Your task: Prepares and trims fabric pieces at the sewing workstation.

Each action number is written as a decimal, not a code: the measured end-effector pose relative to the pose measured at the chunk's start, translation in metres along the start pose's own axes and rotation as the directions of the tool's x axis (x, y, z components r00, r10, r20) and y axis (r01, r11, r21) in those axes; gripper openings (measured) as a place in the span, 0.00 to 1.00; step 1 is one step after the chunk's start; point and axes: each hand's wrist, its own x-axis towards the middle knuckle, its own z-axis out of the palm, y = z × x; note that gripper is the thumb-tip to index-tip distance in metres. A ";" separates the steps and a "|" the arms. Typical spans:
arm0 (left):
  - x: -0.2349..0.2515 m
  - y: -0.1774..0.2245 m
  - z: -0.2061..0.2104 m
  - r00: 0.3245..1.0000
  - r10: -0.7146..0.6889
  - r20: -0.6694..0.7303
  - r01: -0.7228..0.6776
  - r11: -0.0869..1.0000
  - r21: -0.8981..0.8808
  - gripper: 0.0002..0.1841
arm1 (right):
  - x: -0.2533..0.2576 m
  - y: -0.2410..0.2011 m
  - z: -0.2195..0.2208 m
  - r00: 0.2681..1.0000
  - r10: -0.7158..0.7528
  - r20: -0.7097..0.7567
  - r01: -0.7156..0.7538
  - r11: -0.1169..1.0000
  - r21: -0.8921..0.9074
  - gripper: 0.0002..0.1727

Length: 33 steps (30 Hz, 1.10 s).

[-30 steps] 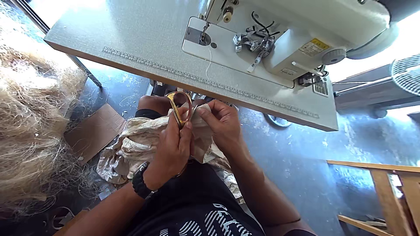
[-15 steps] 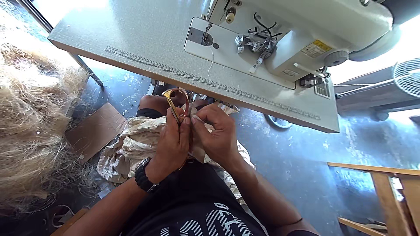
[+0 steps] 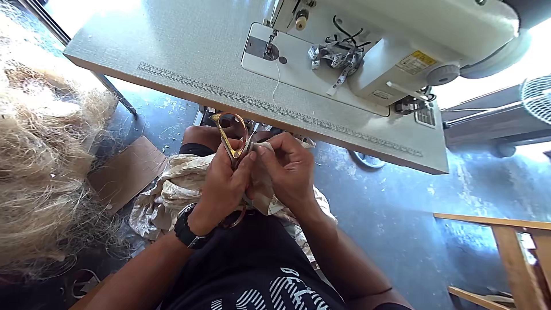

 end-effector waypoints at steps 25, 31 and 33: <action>0.015 0.016 -0.047 0.989 0.026 0.143 -0.002 0.986 -0.165 0.05 | 0.026 -0.003 -0.034 0.907 0.236 0.347 -0.246 0.969 -0.016 0.06; 0.017 0.016 -0.046 0.986 0.023 0.163 0.006 0.985 -0.174 0.05 | 0.022 -0.004 -0.022 0.887 0.248 0.390 -0.211 0.968 -0.136 0.09; 0.019 0.016 -0.046 0.989 0.011 0.149 0.012 0.988 -0.155 0.05 | 0.024 -0.003 -0.022 0.880 0.274 0.387 -0.223 0.960 -0.172 0.07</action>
